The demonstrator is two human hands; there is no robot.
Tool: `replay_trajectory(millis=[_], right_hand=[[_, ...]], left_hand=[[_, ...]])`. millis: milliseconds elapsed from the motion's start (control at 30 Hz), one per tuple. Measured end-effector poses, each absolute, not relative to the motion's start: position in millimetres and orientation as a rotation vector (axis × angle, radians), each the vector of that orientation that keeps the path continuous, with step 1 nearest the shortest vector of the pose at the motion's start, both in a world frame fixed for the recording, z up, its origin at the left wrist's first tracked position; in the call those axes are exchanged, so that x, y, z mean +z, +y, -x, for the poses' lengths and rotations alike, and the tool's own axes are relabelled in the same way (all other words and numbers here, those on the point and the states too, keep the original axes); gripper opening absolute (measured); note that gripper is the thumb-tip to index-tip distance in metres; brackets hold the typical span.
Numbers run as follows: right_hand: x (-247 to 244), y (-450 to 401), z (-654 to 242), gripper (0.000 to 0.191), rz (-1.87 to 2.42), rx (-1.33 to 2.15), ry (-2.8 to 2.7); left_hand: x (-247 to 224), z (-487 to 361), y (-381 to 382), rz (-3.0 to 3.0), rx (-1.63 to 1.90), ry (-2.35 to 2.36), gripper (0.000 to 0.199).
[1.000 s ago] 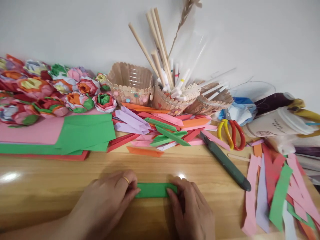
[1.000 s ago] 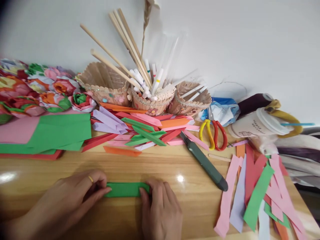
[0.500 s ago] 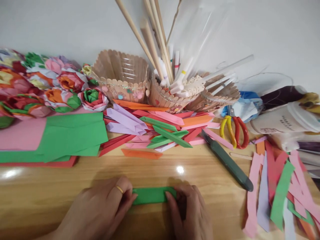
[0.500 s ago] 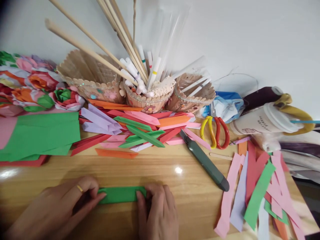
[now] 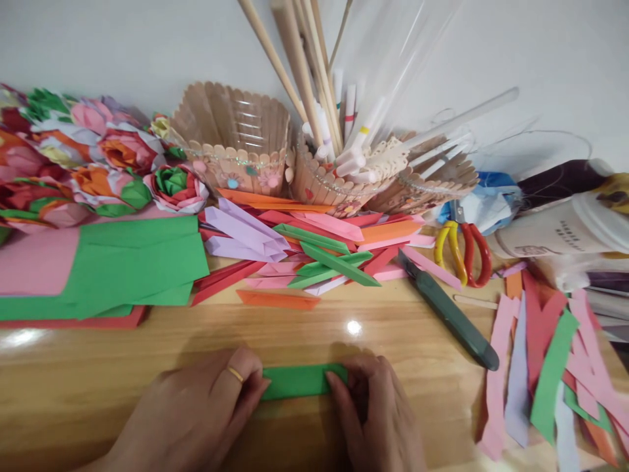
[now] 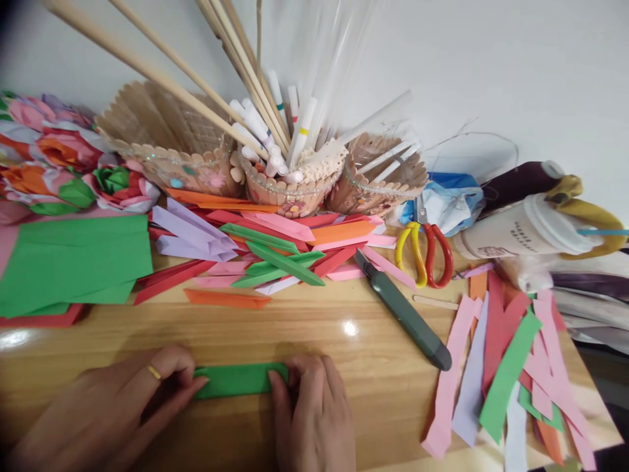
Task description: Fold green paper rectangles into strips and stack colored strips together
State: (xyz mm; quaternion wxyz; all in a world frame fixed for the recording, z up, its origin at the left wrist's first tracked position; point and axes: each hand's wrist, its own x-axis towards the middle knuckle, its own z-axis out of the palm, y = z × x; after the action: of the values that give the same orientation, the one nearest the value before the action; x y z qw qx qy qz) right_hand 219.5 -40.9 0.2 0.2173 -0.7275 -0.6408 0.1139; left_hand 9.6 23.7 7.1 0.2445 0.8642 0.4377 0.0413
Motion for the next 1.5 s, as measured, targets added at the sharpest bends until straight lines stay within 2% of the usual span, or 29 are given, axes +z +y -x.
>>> replay_trajectory(millis=[300,467,633,733,833,900,967,1267,1500], right_hand=[[5,-35,-226,0.015,1.903,0.254,-1.922],[5,-33,-224,0.016,1.864,0.158,-1.899],[8,-42,-230,0.015,1.851,0.062,-1.884],[14,-49,-229,0.022,1.629,-0.096,-2.071],[16,-56,-221,0.035,1.428,-0.083,-2.350],[15,-59,-216,0.049,1.437,-0.041,-2.425],[12,-61,-213,0.054,1.489,-0.016,-2.435],[9,-66,-208,0.048,1.628,0.007,-2.380],[13,-74,-226,0.048,1.698,-0.107,-2.486]], left_hand=[[10,-14,30,-2.571,0.085,1.131,0.031],[10,-14,32,-2.911,0.380,0.787,0.040],[7,-16,26,-3.016,0.520,0.619,0.035],[5,-16,24,-3.089,0.485,0.593,0.036],[3,-14,22,-3.133,0.501,0.593,0.034],[1,-12,19,-3.156,0.474,0.630,0.033],[1,-9,15,-3.203,0.385,0.616,0.035],[19,16,9,-3.234,0.083,0.539,0.047],[12,23,16,-3.134,0.143,0.640,0.053]])
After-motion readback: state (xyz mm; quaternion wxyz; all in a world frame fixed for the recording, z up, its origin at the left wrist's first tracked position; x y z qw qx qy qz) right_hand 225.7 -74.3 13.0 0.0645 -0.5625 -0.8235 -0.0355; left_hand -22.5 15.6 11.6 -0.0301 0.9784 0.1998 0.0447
